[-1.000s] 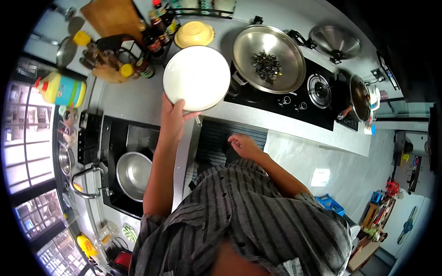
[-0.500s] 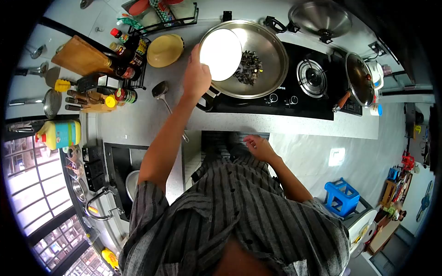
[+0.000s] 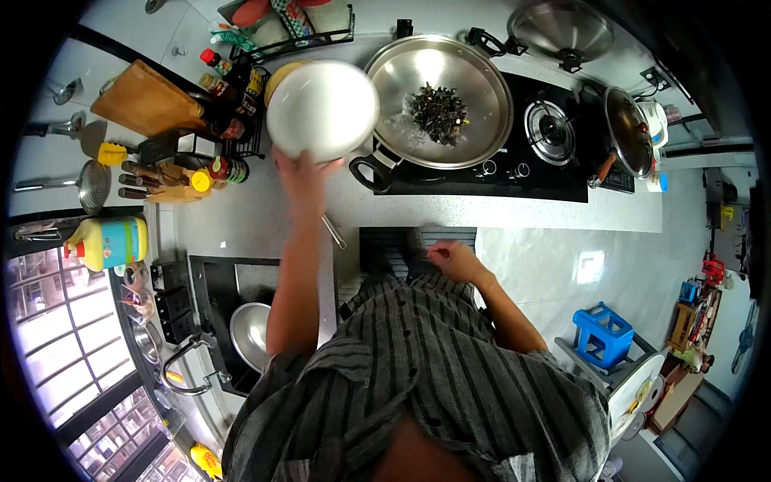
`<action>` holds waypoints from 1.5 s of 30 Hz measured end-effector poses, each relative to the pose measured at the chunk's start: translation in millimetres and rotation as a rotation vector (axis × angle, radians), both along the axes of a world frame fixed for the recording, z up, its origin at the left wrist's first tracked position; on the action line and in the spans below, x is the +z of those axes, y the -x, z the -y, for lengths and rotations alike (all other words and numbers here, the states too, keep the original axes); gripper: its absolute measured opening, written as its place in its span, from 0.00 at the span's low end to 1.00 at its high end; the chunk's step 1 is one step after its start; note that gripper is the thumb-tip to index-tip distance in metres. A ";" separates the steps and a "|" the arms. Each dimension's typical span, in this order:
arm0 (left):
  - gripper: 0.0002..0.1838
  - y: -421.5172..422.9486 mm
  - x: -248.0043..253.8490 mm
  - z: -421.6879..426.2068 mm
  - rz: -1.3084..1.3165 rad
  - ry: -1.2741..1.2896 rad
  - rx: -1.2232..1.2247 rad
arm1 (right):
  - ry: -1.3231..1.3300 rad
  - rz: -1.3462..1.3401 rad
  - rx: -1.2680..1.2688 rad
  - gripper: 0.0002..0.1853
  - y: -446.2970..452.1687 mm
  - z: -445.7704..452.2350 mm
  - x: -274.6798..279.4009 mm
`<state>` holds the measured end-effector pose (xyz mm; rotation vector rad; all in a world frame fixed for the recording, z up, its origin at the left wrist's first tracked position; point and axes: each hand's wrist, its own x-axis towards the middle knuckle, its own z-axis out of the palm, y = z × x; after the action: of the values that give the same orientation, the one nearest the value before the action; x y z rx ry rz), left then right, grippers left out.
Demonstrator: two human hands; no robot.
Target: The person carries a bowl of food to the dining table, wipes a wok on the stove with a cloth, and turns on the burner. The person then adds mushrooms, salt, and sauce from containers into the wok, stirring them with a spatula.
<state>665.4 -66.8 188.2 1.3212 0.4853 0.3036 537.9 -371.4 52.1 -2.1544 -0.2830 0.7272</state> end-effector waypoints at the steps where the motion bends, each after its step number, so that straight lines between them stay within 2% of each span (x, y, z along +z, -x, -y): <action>1: 0.32 17.7 -18.2 -29.8 -0.004 0.191 -0.011 | -0.075 -0.008 -0.090 0.05 -0.7 12.3 -15.2; 3: 0.33 61.9 -40.1 -67.7 -0.080 0.268 0.046 | -0.228 -0.020 -0.269 0.02 -10.8 49.0 -61.7; 5: 0.33 110.5 -60.1 -94.8 -0.119 0.258 0.105 | -0.156 0.160 -0.509 0.03 -40.6 63.0 -36.4; 6: 0.33 131.3 -69.6 -103.7 -0.153 0.273 0.147 | -0.042 0.298 -0.518 0.05 -56.5 77.3 -44.7; 7: 0.33 149.9 -78.7 -110.7 -0.189 0.286 0.187 | 0.203 0.372 -0.545 0.10 -70.9 80.0 -27.1; 8: 0.33 167.5 -93.4 -120.2 -0.212 0.315 0.208 | 0.264 0.385 -0.562 0.12 -79.5 85.8 -34.5; 10: 0.34 193.9 -124.8 -134.3 -0.257 0.374 0.249 | 0.240 0.338 -0.498 0.12 -82.4 96.9 -68.6; 12: 0.34 203.8 -142.7 -135.3 -0.276 0.324 0.305 | 0.309 0.191 -0.286 0.12 -72.4 67.2 -42.3; 13: 0.34 209.8 -149.7 -135.6 -0.288 0.299 0.333 | 0.309 0.234 -0.157 0.11 -63.2 53.4 -46.7; 15: 0.33 210.0 -164.3 -135.8 -0.295 0.307 0.330 | 0.186 0.087 -0.112 0.12 -44.9 20.9 -55.2; 16: 0.32 209.4 -170.3 -137.9 -0.299 0.309 0.329 | 0.225 0.106 0.011 0.11 -38.8 3.6 -55.4; 18: 0.32 207.7 -180.5 -140.8 -0.285 0.316 0.326 | 0.116 0.085 0.067 0.10 -30.4 -25.5 -32.0; 20: 0.33 203.7 -188.4 -142.6 -0.295 0.320 0.321 | 0.079 0.172 -0.116 0.08 -35.7 -17.3 -44.9; 22: 0.34 200.4 -197.3 -146.9 -0.318 0.322 0.323 | 0.028 0.281 -0.347 0.07 -55.8 11.9 -80.1; 24: 0.35 197.5 -207.7 -154.4 -0.301 0.365 0.303 | 0.117 0.390 -0.575 0.18 -88.4 38.9 -69.1; 25: 0.36 195.8 -210.9 -154.4 -0.293 0.384 0.293 | 0.249 0.541 -0.624 0.22 -104.1 57.7 -74.2; 26: 0.36 194.0 -211.6 -151.9 -0.297 0.388 0.304 | 0.352 0.487 -0.656 0.29 -118.4 69.4 -72.2; 28: 0.36 193.0 -210.3 -151.8 -0.301 0.395 0.330 | 0.351 0.626 -0.643 0.38 -134.7 81.8 -88.4; 32: 0.36 190.9 -225.5 -149.7 -0.265 0.355 0.296 | 0.324 0.492 -0.778 0.48 -154.6 90.4 -121.7; 35: 0.32 191.7 -227.4 -137.1 -0.243 0.250 0.332 | 0.347 0.629 -0.745 0.46 -155.0 87.8 -130.6; 40: 0.28 188.1 -233.5 -128.1 -0.288 -0.005 0.393 | 0.103 0.785 -0.960 0.42 -160.6 83.1 -160.5; 42: 0.29 189.5 -256.0 -121.2 -0.144 -0.110 0.422 | 0.068 0.909 -0.910 0.40 -163.2 82.0 -164.4; 44: 0.30 188.4 -241.1 -109.2 -0.138 -0.221 0.447 | 0.336 0.993 -0.894 0.36 -163.9 77.5 -158.2; 45: 0.30 192.1 -243.4 -103.0 -0.121 -0.168 0.449 | 0.434 0.981 -0.908 0.35 -159.6 66.4 -147.2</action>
<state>473.3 36.2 -55.2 1.3903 0.8764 0.6496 697.6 -437.8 -95.1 -2.5340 0.3979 -0.8761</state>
